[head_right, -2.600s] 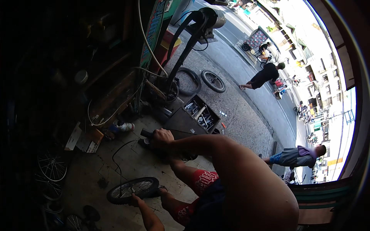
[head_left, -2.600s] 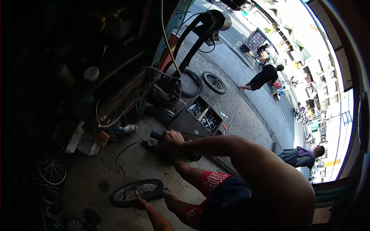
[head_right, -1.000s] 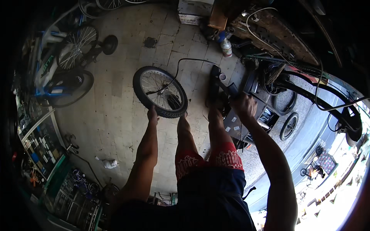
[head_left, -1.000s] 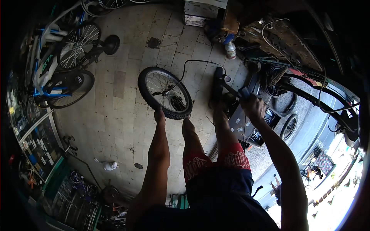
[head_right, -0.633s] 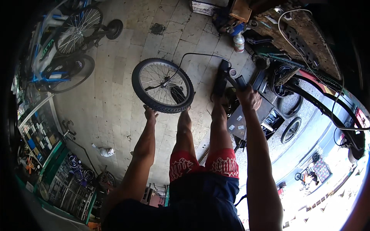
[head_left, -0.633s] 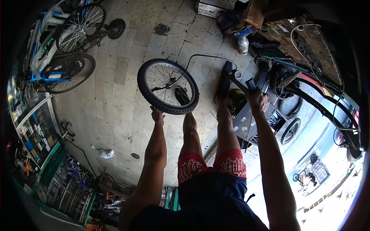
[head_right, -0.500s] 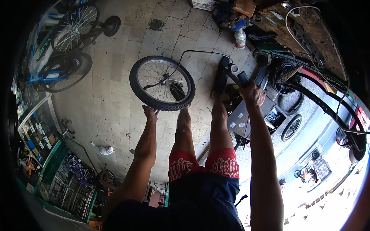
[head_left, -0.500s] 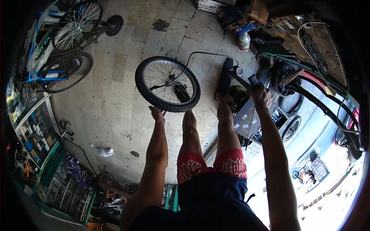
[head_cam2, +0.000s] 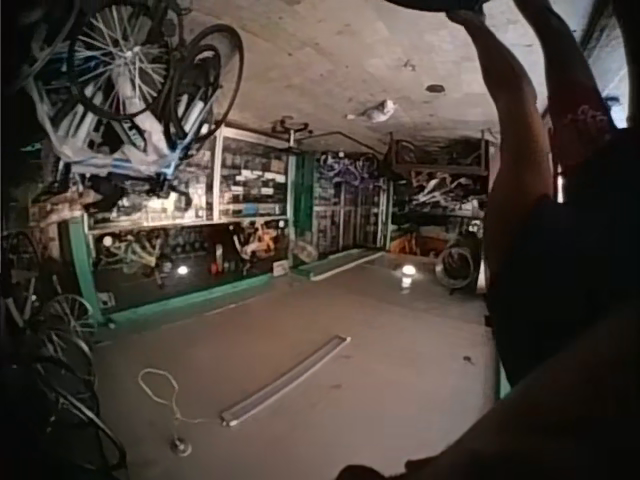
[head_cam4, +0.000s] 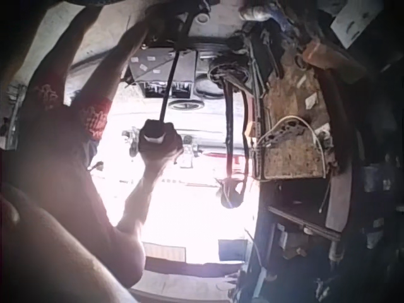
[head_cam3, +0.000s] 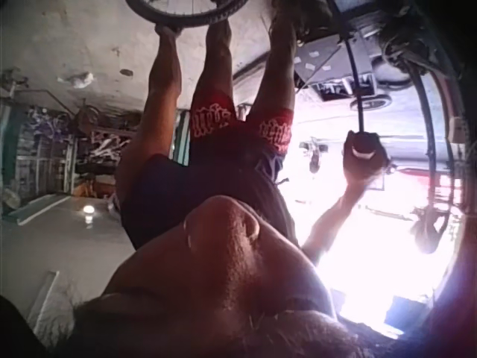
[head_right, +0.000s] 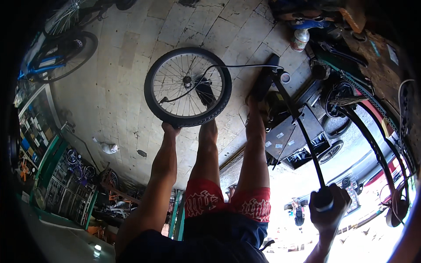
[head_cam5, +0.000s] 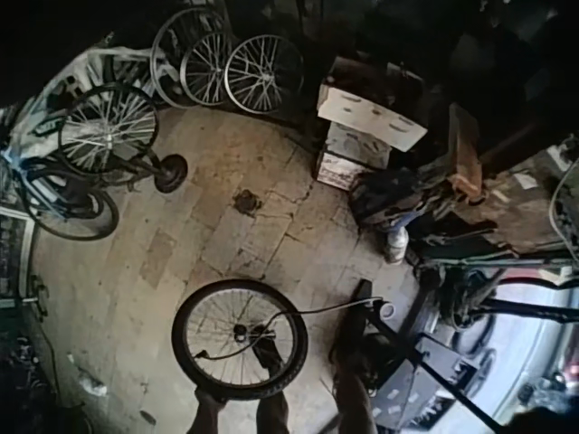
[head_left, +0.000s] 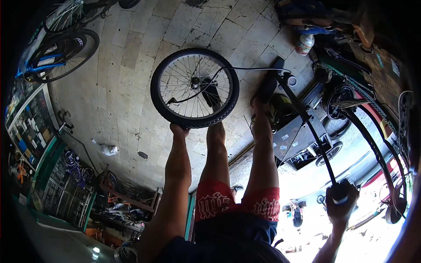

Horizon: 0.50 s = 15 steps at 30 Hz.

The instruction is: Inflating and repairing bicycle wheels at a repair station.

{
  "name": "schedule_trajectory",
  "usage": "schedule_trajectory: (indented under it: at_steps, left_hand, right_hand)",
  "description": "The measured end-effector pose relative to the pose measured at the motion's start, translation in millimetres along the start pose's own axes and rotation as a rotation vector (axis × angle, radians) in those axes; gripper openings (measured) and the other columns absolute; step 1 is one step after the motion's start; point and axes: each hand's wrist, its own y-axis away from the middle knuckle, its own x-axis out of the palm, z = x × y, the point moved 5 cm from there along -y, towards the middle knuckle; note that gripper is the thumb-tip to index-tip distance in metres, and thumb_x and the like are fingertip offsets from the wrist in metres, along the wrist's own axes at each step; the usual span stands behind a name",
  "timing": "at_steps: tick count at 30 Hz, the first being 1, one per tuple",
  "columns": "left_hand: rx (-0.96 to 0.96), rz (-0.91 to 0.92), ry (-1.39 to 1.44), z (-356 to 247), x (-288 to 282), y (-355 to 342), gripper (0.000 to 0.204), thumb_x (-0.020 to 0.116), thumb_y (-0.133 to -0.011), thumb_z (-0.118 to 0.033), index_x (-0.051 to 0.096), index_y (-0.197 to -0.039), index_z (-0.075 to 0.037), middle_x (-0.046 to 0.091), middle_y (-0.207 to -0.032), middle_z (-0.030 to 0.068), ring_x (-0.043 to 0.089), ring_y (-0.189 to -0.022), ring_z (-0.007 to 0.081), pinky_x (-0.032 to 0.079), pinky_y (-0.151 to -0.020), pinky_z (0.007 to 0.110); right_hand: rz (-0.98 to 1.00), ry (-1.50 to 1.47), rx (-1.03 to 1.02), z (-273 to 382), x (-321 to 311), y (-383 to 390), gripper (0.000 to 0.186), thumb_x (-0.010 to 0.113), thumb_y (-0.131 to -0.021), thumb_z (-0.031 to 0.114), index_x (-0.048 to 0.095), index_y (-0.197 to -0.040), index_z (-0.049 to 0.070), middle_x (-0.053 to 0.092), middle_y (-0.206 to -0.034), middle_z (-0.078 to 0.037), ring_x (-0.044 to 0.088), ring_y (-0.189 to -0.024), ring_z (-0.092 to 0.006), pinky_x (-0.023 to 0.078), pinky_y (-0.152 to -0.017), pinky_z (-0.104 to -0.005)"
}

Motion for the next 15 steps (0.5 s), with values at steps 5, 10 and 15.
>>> schedule_trajectory:
  at_steps: [5,10,15]
  left_hand:
    - [-0.103,0.005,0.091,29.6,-11.9,-10.6,0.046,0.039,-0.100,-0.040,0.060,-0.132,-0.013,0.066,-0.127,0.0126,0.065,-0.106,0.0356,0.052,-0.082,0.059]
    - [-0.057,-0.122,0.140,56.8,-2.4,-1.8,0.048,0.037,-0.101,-0.040,0.058,-0.135,-0.013,0.062,-0.133,0.0145,0.063,-0.111,0.0380,0.052,-0.085,0.059]
    - [-0.045,-0.145,0.148,73.2,3.7,5.4,0.051,0.033,-0.102,-0.041,0.055,-0.138,-0.013,0.059,-0.139,0.0140,0.061,-0.117,0.0378,0.051,-0.088,0.058]
  right_hand:
    - [0.046,-0.239,0.538,-45.4,40.5,16.1,0.043,0.078,-0.084,0.017,0.052,-0.115,0.003,0.063,-0.093,-0.011,0.063,-0.077,-0.0205,0.055,-0.067,-0.0321]
    - [-0.288,-0.445,0.686,-81.0,97.6,-9.8,0.023,0.077,-0.082,0.019,0.062,-0.086,0.001,0.063,-0.068,-0.007,0.057,-0.052,-0.0160,0.048,-0.048,-0.0314]
    - [-0.309,-0.254,0.687,-72.8,125.8,-31.4,0.022,0.076,-0.079,0.018,0.064,-0.072,0.001,0.062,-0.060,-0.007,0.052,-0.047,-0.0140,0.043,-0.044,-0.0315]
